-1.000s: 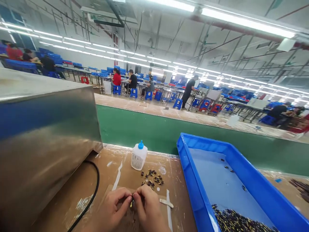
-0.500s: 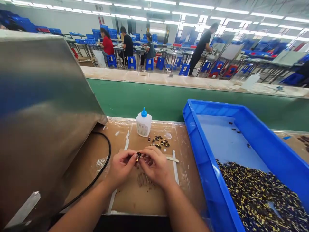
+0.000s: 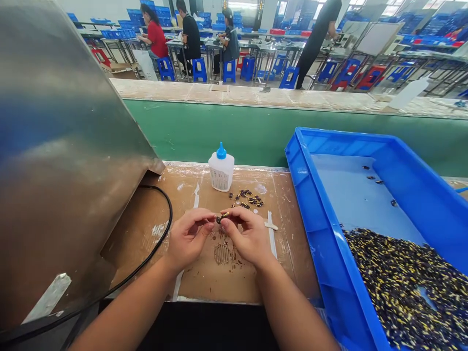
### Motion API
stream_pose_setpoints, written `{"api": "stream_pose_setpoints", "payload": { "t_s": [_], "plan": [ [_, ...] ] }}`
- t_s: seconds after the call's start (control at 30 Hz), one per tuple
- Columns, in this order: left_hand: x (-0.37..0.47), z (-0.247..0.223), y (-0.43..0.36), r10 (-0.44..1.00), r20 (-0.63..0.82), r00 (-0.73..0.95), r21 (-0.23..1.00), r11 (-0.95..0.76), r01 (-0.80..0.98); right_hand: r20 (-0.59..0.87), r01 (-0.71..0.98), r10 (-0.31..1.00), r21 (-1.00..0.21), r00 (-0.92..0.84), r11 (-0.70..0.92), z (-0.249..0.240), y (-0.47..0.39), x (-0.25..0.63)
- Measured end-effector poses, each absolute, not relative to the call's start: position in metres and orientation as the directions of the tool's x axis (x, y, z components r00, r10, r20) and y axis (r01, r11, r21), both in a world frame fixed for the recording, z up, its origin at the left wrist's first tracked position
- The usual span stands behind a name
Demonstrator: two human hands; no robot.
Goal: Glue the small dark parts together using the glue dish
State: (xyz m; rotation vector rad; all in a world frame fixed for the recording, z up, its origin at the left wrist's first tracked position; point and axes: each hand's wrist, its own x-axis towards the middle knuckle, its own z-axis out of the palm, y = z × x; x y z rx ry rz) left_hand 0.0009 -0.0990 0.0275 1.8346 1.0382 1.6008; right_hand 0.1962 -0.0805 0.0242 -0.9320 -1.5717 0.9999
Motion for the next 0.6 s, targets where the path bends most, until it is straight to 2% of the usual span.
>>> {"api": "stream_pose_setpoints", "payload": {
  "t_s": [0.13, 0.37, 0.6],
  "plan": [
    [0.0005, 0.0272, -0.098, 0.738, 0.671, 0.071, 0.707, -0.666, 0.239, 0.243, -0.002, 0.934, -0.968, -0.263, 0.251, 0.0299, -0.0799, 0.1952],
    [-0.0013, 0.0264, -0.1008, 0.726, 0.684, 0.071, 0.69, -0.676, 0.259, 0.252, -0.02, 0.914, -0.966, -0.318, 0.26, 0.034, -0.0804, 0.1936],
    [-0.0015, 0.0274, -0.1016, 0.698, 0.714, 0.049, 0.641, -0.681, 0.353, 0.251, -0.08, 0.924, -0.968, -0.288, 0.238, 0.0313, -0.0817, 0.1922]
  ]
}}
